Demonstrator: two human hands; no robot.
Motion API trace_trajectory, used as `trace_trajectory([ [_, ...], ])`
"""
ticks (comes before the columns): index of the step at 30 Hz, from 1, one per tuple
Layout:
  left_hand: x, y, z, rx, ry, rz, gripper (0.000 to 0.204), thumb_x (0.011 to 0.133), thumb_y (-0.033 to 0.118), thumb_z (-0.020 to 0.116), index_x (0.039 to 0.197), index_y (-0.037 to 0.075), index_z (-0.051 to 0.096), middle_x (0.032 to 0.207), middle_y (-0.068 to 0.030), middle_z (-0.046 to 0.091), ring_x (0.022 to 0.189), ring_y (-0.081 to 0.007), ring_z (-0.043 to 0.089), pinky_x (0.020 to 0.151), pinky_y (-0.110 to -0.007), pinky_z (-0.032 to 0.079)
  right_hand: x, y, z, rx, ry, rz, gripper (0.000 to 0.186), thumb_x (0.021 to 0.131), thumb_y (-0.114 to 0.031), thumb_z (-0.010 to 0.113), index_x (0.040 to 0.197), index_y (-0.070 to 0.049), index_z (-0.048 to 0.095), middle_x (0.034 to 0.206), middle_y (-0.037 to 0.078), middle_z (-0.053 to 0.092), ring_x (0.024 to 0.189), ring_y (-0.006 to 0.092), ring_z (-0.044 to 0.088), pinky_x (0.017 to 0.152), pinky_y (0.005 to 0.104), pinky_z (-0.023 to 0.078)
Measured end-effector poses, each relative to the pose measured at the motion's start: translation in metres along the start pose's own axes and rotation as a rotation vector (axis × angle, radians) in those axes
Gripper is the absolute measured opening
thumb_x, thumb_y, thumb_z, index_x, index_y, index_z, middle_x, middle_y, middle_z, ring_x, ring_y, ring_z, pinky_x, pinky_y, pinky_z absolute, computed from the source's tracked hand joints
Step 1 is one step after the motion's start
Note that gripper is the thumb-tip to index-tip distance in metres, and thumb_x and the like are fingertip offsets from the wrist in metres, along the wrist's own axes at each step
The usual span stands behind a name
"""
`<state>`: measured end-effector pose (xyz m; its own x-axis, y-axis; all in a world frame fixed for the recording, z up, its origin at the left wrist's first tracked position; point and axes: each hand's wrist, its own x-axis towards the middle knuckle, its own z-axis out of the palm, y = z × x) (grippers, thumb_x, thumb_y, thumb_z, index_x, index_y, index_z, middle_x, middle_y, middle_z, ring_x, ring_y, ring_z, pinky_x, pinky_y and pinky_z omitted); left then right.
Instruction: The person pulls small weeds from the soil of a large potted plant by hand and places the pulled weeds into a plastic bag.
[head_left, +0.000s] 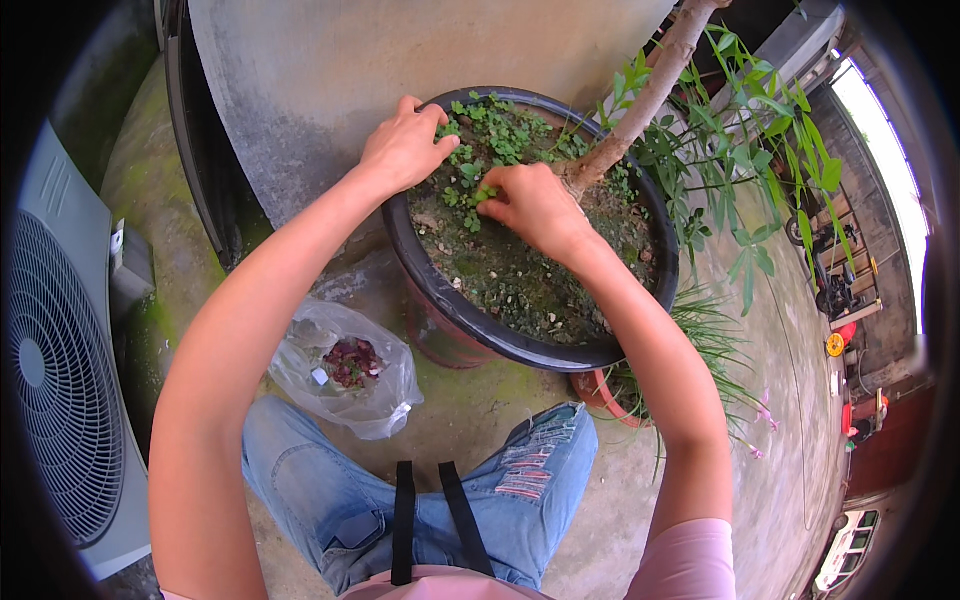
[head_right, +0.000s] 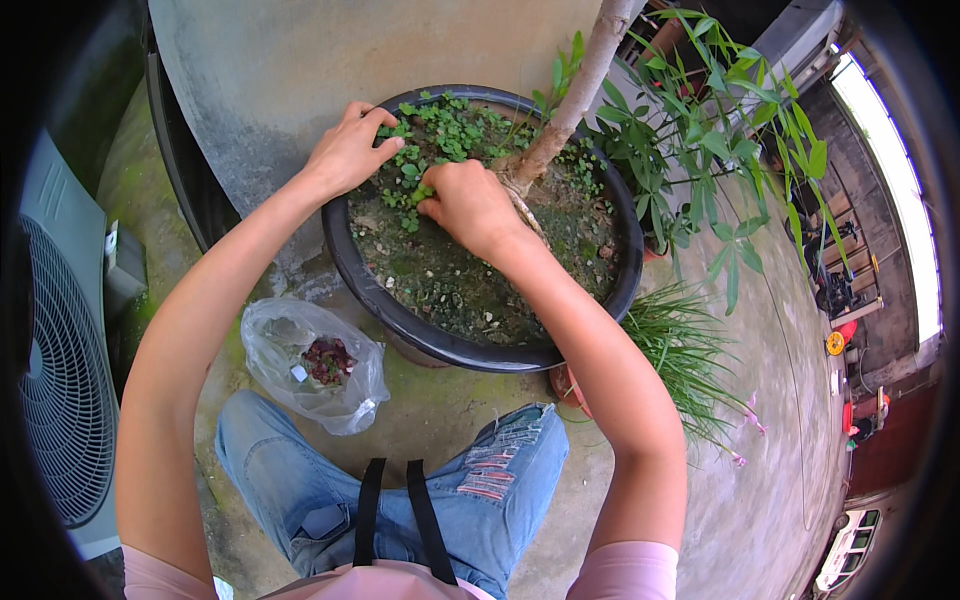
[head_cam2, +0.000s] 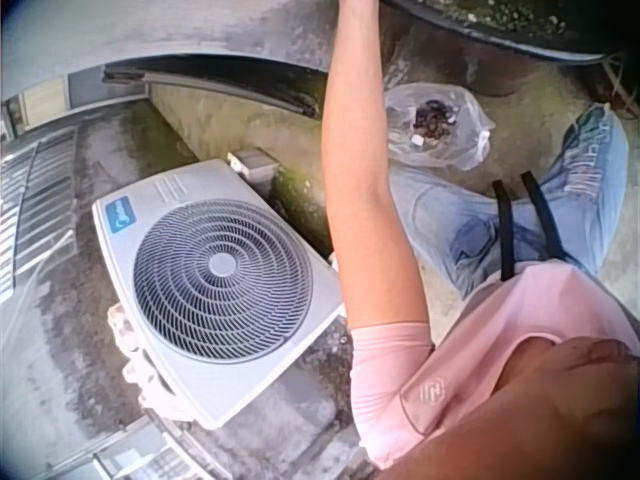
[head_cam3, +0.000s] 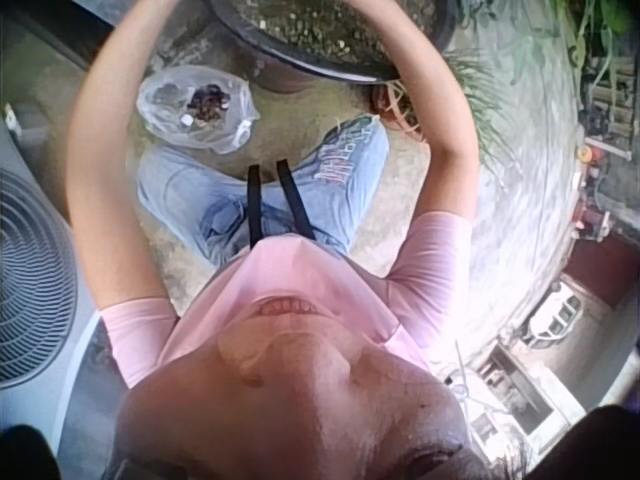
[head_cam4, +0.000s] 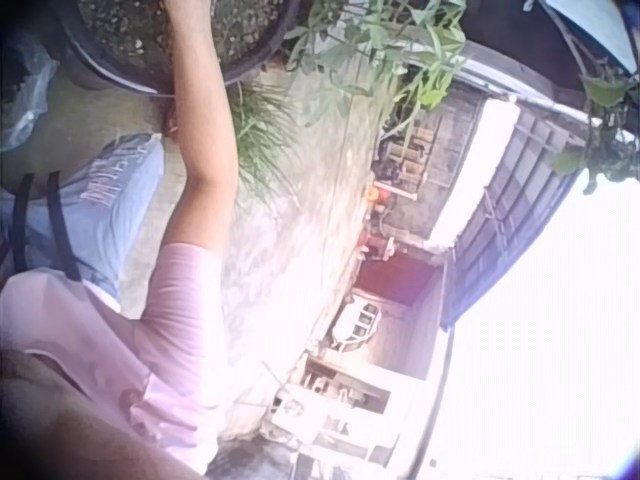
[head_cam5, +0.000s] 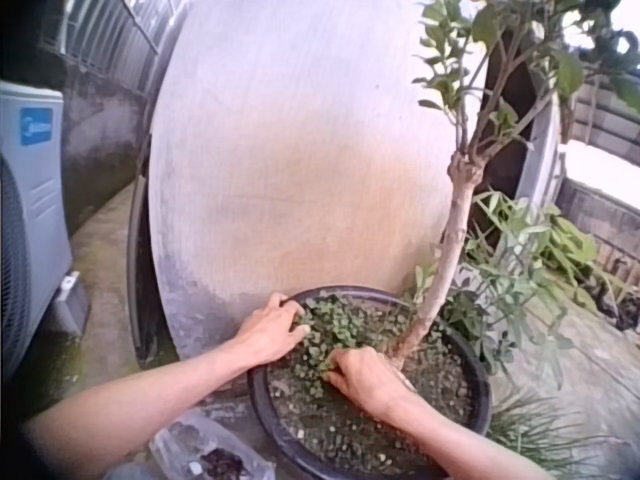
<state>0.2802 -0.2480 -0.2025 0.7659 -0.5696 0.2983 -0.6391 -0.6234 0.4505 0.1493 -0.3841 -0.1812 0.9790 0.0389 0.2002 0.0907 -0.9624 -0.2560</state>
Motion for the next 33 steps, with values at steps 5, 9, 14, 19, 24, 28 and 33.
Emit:
trace_trajectory([
  [5, 0.001, 0.003, 0.000, -0.007, -0.009, 0.010, 0.040, 0.083, 0.035, 0.058, 0.113, 0.009, 0.052, 0.124, -0.0151, 0.044, 0.103, -0.0345, 0.055, 0.087, -0.043, 0.045, 0.008, -0.007, 0.004, 0.185, -0.032, 0.013, 0.019, 0.072, -0.010, 0.069, 0.087, -0.001, 0.064, 0.074, 0.015, 0.065, 0.071, 0.0276, 0.065, 0.066, 0.0349, 0.050],
  [9, 0.000, 0.000, -0.004, -0.008, 0.011, 0.026, 0.040, 0.083, 0.036, 0.058, 0.112, 0.008, 0.053, 0.123, -0.0158, 0.045, 0.102, -0.0346, 0.056, 0.087, -0.043, 0.045, 0.013, -0.013, 0.013, -0.058, 0.050, -0.094, 0.013, 0.070, -0.013, 0.066, 0.074, -0.002, 0.061, 0.071, 0.014, 0.063, 0.071, 0.0314, 0.062, 0.065, 0.0406, 0.049],
  [14, 0.001, 0.001, -0.001, -0.023, 0.005, 0.043, 0.040, 0.083, 0.035, 0.058, 0.112, 0.008, 0.053, 0.123, -0.0163, 0.045, 0.100, -0.0349, 0.057, 0.086, -0.043, 0.045, 0.008, -0.019, 0.019, -0.233, 0.045, -0.094, 0.012, 0.072, -0.011, 0.062, 0.073, 0.001, 0.059, 0.077, 0.017, 0.060, 0.075, 0.0350, 0.061, 0.068, 0.0432, 0.050],
  [19, 0.005, -0.002, 0.002, -0.033, 0.014, 0.066, 0.039, 0.083, 0.036, 0.058, 0.110, 0.008, 0.053, 0.123, -0.0154, 0.045, 0.099, -0.0344, 0.057, 0.086, -0.042, 0.045, -0.011, -0.025, 0.000, -0.112, 0.181, -0.047, 0.012, 0.073, -0.010, 0.061, 0.076, 0.001, 0.058, 0.079, 0.017, 0.060, 0.076, 0.0362, 0.060, 0.067, 0.0431, 0.049],
  [24, 0.003, -0.009, 0.003, -0.014, 0.013, 0.080, 0.041, 0.083, 0.036, 0.057, 0.111, 0.007, 0.052, 0.124, -0.0158, 0.044, 0.099, -0.0341, 0.057, 0.087, -0.042, 0.045, -0.080, -0.046, -0.038, 0.221, 0.219, -0.125, 0.010, 0.072, -0.005, 0.062, 0.080, 0.001, 0.059, 0.077, 0.017, 0.059, 0.072, 0.0354, 0.059, 0.064, 0.0410, 0.048],
  [28, 0.001, -0.005, -0.001, 0.000, -0.003, 0.078, 0.043, 0.083, 0.037, 0.057, 0.111, 0.006, 0.051, 0.125, -0.0154, 0.043, 0.099, -0.0339, 0.057, 0.086, -0.042, 0.045, -0.127, -0.026, -0.074, 0.276, 0.199, 0.151, 0.013, 0.074, -0.005, 0.065, 0.086, 0.000, 0.063, 0.077, 0.012, 0.057, 0.065, 0.0241, 0.057, 0.060, 0.0336, 0.046],
  [33, 0.004, -0.004, 0.003, -0.005, -0.003, 0.095, 0.043, 0.083, 0.038, 0.057, 0.112, 0.006, 0.051, 0.125, -0.0155, 0.044, 0.099, -0.0335, 0.057, 0.086, -0.042, 0.045, -0.145, 0.018, -0.093, 0.070, 0.194, 0.385, 0.020, 0.072, -0.009, 0.069, 0.088, 0.001, 0.062, 0.073, 0.007, 0.052, 0.059, 0.0154, 0.048, 0.055, 0.0297, 0.040],
])
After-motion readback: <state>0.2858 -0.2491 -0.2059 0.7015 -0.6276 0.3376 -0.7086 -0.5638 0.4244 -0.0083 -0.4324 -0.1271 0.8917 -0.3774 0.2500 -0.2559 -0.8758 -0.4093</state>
